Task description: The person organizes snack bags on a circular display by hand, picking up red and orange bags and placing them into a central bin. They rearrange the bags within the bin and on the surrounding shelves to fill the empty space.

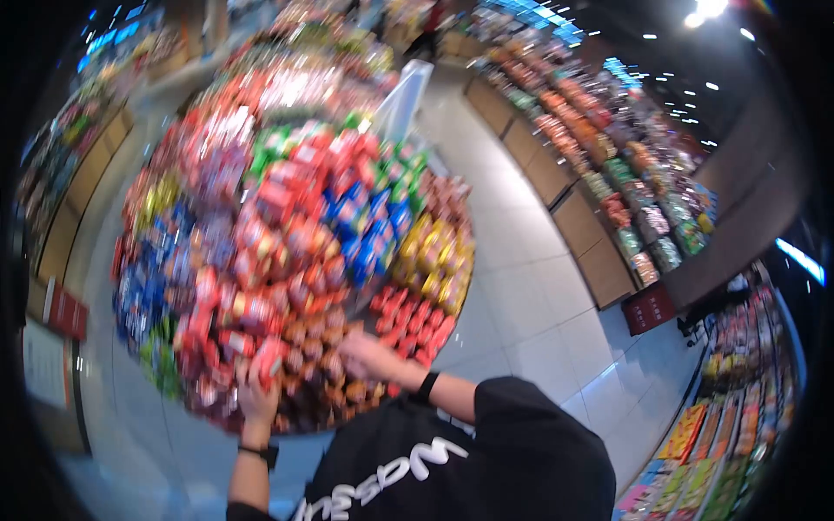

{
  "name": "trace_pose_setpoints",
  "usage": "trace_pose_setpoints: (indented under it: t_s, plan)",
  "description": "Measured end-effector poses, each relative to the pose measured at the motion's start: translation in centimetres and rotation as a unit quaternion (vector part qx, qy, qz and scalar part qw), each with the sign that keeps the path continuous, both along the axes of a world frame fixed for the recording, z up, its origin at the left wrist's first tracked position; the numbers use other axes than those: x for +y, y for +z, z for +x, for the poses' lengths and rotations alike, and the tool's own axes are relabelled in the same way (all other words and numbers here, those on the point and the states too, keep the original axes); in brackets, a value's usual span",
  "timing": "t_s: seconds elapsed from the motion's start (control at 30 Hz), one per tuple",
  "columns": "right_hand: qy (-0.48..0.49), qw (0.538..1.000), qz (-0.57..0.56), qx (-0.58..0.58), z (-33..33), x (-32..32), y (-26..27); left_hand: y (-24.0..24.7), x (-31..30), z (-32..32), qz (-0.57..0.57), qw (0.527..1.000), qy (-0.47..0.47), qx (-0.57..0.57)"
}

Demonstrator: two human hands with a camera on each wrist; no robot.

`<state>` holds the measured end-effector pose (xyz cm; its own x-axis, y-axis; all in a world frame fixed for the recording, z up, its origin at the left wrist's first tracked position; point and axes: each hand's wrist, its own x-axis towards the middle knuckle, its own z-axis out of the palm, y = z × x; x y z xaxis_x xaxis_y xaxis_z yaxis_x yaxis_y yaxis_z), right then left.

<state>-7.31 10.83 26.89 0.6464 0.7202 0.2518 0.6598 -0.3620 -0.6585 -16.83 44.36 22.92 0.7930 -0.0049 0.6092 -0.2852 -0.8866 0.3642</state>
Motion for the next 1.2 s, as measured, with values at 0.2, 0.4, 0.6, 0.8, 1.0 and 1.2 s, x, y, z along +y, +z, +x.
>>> trace_pose_setpoints:
  t_s: [0.2, 0.4, 0.6, 0.8, 1.0, 1.2]
  plan:
    - [-0.015, 0.997, -0.002, -0.074, -0.2, 1.7, 1.3, 1.4, 0.3, -1.1, -0.017, 0.999, -0.017, -0.031]
    - [0.001, 1.000, 0.030, -0.006, -1.7, 4.8, 5.1, 2.5, 0.1, -2.4, -0.022, 0.996, -0.072, -0.051]
    - [0.076, 0.991, 0.107, -0.027, -2.0, 8.0, 7.7, 5.7, -2.0, -2.8, -0.070, 0.990, -0.120, -0.022]
    - [0.012, 0.989, 0.107, 0.102, -0.5, 7.7, 8.7, 8.8, -4.7, -2.2, -0.419, 0.892, -0.112, 0.129]
    - [-0.026, 0.808, 0.292, 0.511, 0.9, 4.4, 5.8, 10.4, -4.8, -0.5, -0.707, 0.645, -0.158, 0.241]
    - [-0.030, 0.705, 0.310, 0.637, 1.4, 0.1, 5.2, 9.2, -6.6, 0.5, -0.725, 0.607, -0.131, 0.298]
